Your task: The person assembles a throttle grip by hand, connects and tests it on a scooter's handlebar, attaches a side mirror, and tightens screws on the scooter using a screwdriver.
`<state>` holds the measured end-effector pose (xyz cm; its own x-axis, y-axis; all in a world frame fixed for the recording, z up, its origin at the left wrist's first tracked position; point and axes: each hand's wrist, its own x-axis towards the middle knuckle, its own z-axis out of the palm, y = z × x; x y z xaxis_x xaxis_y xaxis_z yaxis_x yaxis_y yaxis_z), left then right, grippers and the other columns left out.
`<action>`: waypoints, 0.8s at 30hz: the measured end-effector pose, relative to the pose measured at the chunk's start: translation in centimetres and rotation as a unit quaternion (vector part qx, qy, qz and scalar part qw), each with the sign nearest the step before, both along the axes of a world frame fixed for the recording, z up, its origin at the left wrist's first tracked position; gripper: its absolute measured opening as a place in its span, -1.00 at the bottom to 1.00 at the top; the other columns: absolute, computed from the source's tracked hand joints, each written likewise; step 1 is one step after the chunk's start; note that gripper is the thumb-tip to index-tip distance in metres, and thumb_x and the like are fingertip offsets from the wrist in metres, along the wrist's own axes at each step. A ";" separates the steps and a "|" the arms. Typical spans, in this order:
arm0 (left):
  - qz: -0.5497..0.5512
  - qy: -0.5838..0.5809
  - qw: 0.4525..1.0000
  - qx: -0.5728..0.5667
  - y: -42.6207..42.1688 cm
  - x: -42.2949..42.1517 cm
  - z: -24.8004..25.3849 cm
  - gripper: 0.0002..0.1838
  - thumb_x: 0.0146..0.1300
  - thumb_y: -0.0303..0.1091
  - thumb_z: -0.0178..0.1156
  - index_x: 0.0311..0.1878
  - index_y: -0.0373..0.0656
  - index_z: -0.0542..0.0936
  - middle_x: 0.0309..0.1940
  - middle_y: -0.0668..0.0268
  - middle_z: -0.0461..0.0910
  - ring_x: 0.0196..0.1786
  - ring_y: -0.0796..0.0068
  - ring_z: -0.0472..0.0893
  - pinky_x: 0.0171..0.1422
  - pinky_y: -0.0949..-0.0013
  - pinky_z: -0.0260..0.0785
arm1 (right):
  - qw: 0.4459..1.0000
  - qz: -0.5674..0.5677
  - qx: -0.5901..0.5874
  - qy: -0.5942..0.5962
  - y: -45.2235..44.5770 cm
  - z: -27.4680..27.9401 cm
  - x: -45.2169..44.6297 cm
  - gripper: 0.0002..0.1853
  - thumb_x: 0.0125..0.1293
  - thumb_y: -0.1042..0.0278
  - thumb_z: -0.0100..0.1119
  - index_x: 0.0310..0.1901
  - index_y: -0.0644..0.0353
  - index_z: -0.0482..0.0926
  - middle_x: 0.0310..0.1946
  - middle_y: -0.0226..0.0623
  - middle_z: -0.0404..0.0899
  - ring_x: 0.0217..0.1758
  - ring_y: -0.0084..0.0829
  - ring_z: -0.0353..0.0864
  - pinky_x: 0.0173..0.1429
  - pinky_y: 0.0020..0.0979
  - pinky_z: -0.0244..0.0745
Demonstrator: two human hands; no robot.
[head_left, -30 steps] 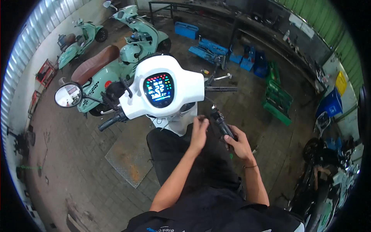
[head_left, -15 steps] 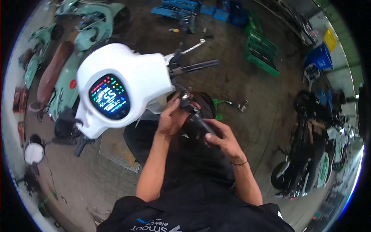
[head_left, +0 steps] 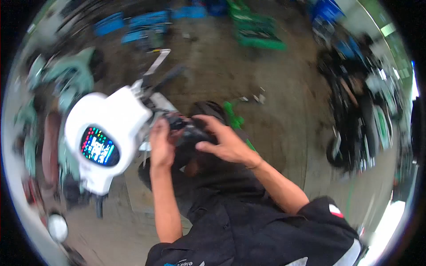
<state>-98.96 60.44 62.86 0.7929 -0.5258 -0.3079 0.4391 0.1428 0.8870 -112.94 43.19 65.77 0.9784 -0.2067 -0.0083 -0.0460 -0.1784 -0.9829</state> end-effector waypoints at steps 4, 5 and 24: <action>0.060 0.072 0.982 -0.164 0.1 -0.9 -1.4 -0.63 0.69 -0.19 -0.07 0.20 -0.31 0.54 0.11 0.11 0.67 0.15 0.19 0.70 0.33 -0.05 0.59 | 0.987 0.043 0.104 0.113 -1.7 3.0 1.0 -0.25 0.37 0.16 0.39 0.51 0.13 0.31 0.18 -0.09 0.59 0.14 -0.23 0.60 0.29 -0.20 0.49; 0.069 0.076 0.975 -0.197 -0.6 -0.9 -1.5 -0.66 0.68 -0.25 -0.07 0.21 -0.32 0.52 0.08 0.11 0.67 0.14 0.20 0.70 0.33 -0.03 0.59 | 0.988 0.048 0.110 0.100 -2.2 3.2 1.3 -0.28 0.40 0.18 0.36 0.51 0.15 0.32 0.14 -0.10 0.59 0.12 -0.30 0.59 0.26 -0.26 0.48; 0.161 0.091 0.962 -0.199 -1.6 -1.1 -1.2 -0.76 0.57 -0.26 0.17 -0.03 -0.28 0.62 -0.08 0.11 0.76 -0.08 0.19 0.79 0.12 0.10 0.70 | 0.983 0.087 0.157 0.032 -4.0 0.8 2.3 -0.45 0.58 0.28 0.18 0.49 0.26 0.35 0.06 -0.18 0.68 0.04 -0.43 0.66 0.19 -0.34 0.55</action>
